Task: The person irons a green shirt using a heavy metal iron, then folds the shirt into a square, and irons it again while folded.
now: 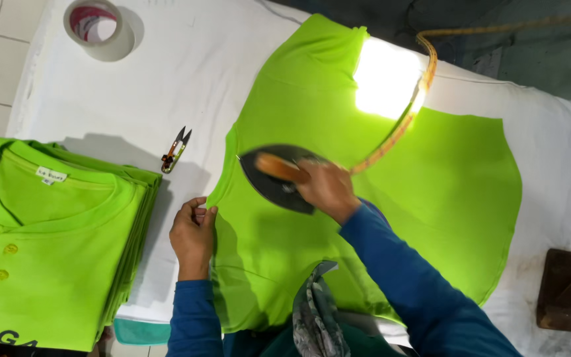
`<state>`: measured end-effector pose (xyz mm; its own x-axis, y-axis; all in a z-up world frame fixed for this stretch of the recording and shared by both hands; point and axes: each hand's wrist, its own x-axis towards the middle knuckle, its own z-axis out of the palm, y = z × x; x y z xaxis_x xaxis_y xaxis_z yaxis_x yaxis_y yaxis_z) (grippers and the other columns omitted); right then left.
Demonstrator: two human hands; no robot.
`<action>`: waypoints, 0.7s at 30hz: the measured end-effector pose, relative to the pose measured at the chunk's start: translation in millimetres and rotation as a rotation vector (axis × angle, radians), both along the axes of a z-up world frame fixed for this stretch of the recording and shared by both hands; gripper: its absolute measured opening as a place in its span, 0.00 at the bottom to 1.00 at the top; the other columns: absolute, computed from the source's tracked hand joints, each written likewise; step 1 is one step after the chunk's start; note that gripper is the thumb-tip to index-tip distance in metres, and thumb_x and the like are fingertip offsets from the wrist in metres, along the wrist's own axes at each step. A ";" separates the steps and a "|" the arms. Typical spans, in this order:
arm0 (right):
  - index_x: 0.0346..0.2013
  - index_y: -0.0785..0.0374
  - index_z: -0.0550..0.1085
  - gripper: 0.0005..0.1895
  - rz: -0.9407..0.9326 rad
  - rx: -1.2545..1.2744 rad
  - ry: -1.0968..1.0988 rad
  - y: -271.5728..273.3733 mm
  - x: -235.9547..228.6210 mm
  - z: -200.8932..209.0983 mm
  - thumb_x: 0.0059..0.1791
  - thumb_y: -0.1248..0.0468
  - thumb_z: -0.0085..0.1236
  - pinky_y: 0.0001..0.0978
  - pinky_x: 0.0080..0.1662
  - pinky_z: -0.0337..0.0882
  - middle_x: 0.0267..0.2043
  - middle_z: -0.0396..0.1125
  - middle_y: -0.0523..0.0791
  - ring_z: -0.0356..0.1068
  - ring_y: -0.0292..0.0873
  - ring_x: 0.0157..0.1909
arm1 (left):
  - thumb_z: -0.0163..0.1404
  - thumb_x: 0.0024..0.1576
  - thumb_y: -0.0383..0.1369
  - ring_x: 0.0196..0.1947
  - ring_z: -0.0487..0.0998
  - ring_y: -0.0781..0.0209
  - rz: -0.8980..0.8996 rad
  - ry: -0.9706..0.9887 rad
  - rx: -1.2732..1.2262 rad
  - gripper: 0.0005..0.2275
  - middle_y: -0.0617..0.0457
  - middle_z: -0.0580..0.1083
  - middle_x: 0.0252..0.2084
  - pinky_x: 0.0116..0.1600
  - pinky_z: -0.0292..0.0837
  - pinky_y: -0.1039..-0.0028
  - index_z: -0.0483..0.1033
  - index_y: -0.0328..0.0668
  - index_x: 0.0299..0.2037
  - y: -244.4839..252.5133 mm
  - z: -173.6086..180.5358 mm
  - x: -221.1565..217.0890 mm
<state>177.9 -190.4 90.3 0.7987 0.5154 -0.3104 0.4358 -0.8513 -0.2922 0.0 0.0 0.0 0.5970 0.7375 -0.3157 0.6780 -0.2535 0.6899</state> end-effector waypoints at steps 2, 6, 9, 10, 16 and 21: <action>0.33 0.53 0.73 0.12 0.011 -0.014 0.010 38.2 19.8 1.5 0.38 0.56 0.49 0.46 0.40 0.69 0.25 0.69 0.48 0.70 0.54 0.34 | 0.57 0.46 0.34 0.27 0.73 0.67 0.027 0.001 -0.048 0.10 0.60 0.70 0.27 0.36 0.68 0.77 0.74 0.52 0.38 1.6 -7.0 -0.3; 0.34 0.57 0.74 0.12 0.048 0.110 -0.067 104.4 49.5 14.3 0.39 0.60 0.48 0.48 0.36 0.69 0.23 0.69 0.47 0.70 0.53 0.31 | 0.59 0.44 0.33 0.25 0.72 0.68 0.089 -0.044 -0.104 0.10 0.60 0.70 0.24 0.35 0.67 0.79 0.74 0.51 0.35 5.5 -12.0 2.2; 0.30 0.55 0.74 0.11 0.011 0.122 -0.096 134.3 74.5 -22.5 0.38 0.57 0.48 0.42 0.33 0.71 0.21 0.68 0.43 0.71 0.48 0.28 | 0.59 0.44 0.33 0.24 0.72 0.67 0.061 -0.036 -0.084 0.10 0.58 0.71 0.24 0.35 0.68 0.77 0.74 0.47 0.35 7.0 -9.1 2.9; 0.30 0.55 0.74 0.11 0.015 0.123 -0.093 131.8 71.1 -18.1 0.38 0.57 0.48 0.42 0.33 0.71 0.21 0.68 0.43 0.71 0.48 0.28 | 0.59 0.44 0.33 0.24 0.72 0.67 0.065 -0.034 -0.083 0.10 0.58 0.71 0.24 0.35 0.68 0.77 0.74 0.47 0.35 5.7 -8.9 0.0; 0.35 0.55 0.71 0.15 0.164 0.011 0.072 57.8 -0.8 22.6 0.38 0.55 0.43 0.54 0.41 0.67 0.31 0.68 0.52 0.68 0.59 0.39 | 0.58 0.45 0.33 0.26 0.73 0.64 0.073 -0.025 -0.170 0.10 0.55 0.72 0.25 0.37 0.68 0.76 0.73 0.46 0.36 9.0 -0.2 3.9; 0.35 0.50 0.72 0.13 0.127 -0.146 -0.082 -34.4 -72.0 -15.6 0.37 0.55 0.55 0.44 0.41 0.69 0.22 0.68 0.47 0.71 0.52 0.31 | 0.57 0.47 0.30 0.31 0.75 0.57 0.048 -0.171 0.027 0.13 0.49 0.71 0.29 0.39 0.73 0.72 0.71 0.40 0.40 -3.6 11.4 -6.6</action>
